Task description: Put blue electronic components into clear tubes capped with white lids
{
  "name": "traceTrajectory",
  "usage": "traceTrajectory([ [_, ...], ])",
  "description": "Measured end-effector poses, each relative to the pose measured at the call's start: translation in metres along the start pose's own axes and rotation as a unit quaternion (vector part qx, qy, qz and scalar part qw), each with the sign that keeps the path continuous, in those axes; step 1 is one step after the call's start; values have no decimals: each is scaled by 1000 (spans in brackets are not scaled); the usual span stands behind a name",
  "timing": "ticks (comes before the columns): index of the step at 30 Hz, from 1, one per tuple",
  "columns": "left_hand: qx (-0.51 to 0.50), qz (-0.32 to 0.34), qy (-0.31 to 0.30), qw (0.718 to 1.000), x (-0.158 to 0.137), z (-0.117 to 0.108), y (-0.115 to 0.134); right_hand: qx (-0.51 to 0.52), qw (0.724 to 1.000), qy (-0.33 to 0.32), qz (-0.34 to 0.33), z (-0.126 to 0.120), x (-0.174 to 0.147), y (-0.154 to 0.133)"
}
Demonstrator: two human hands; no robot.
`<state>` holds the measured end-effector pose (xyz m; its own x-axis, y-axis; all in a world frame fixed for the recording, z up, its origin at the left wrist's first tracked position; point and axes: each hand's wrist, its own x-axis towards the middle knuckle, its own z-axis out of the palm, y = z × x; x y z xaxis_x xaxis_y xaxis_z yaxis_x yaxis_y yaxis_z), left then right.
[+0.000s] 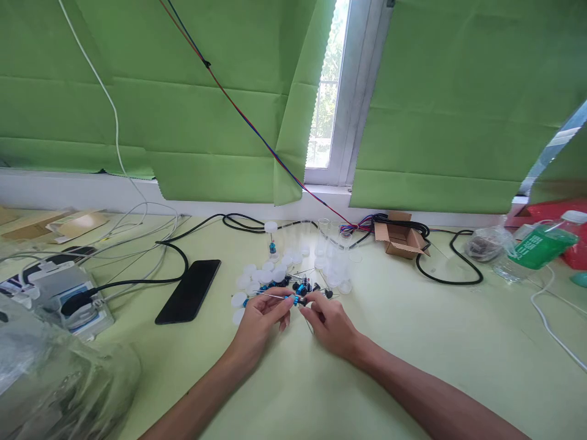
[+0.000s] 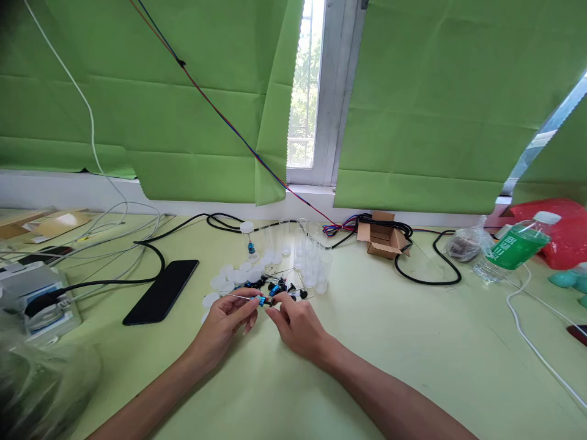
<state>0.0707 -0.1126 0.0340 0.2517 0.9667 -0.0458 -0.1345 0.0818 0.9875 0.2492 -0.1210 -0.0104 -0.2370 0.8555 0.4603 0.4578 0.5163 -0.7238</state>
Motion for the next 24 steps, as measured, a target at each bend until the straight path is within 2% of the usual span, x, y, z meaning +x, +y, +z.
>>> traceTrajectory([
  [24,-8,-5,-22,1000,2,0,-3,-32,999,9,-29,-3,2,-2],
])
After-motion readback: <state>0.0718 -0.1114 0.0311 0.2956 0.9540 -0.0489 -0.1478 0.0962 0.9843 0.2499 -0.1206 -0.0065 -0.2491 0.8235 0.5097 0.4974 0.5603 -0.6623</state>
